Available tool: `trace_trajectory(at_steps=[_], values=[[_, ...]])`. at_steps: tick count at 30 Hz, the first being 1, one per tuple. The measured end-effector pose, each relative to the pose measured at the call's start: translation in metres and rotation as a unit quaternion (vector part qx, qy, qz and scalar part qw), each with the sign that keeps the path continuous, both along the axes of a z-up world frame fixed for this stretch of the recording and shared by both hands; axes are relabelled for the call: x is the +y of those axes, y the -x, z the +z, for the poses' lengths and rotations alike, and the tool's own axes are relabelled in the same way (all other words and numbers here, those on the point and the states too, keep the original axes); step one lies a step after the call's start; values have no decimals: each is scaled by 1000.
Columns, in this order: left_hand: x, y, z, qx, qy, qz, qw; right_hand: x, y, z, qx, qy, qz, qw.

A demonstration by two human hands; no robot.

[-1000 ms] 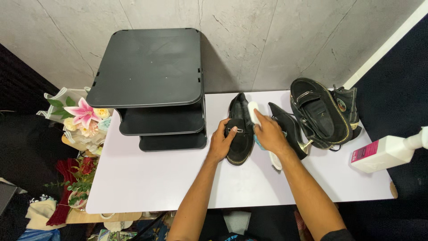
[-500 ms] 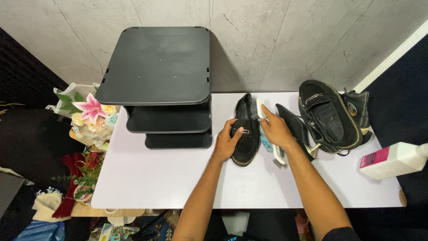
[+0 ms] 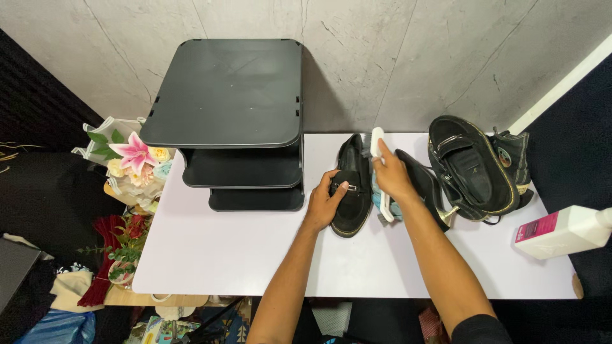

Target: The person assembles a black plastic three-tier step stool by attaching legs and stacking the tiers. Then the person cleans a black loafer using a brush and a cloth, wiping the shoe's surface.

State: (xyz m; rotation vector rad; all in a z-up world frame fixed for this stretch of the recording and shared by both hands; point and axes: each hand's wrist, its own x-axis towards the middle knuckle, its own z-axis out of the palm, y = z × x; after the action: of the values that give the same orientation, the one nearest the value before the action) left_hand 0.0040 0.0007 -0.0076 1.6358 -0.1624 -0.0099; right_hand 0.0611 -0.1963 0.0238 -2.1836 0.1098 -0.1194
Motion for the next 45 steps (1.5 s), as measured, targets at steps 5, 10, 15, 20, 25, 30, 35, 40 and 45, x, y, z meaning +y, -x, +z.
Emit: trace_trajectory(at_steps=[5,10,15,20,25,30,35,40,45], values=[[1,0,0,8,1,0,1000,1,17,-12,-102,170,103,975],[-1,-2,1,11,8,-1,1000,-10,56,26,66,189,153,968],[0,-1,-1,6,8,-6,1000,-21,56,59,78,190,102,973],[0,0,-1,-2,-4,1,1000,-11,18,37,12,16,35,999],[-1,0,-4,-4,10,-3,1000,1,-11,-7,-76,80,46,993],[0,-1,-5,-13,9,1,1000,-16,15,7,-54,192,152,968],[1,-1,-4,-6,1,-2,1000,-33,60,65,215,178,144,949],[1,1,0,2,12,-5,1000,-27,67,89,-58,83,36,994],[0,2,1,7,7,-6,1000,-16,82,74,-70,19,44,996]])
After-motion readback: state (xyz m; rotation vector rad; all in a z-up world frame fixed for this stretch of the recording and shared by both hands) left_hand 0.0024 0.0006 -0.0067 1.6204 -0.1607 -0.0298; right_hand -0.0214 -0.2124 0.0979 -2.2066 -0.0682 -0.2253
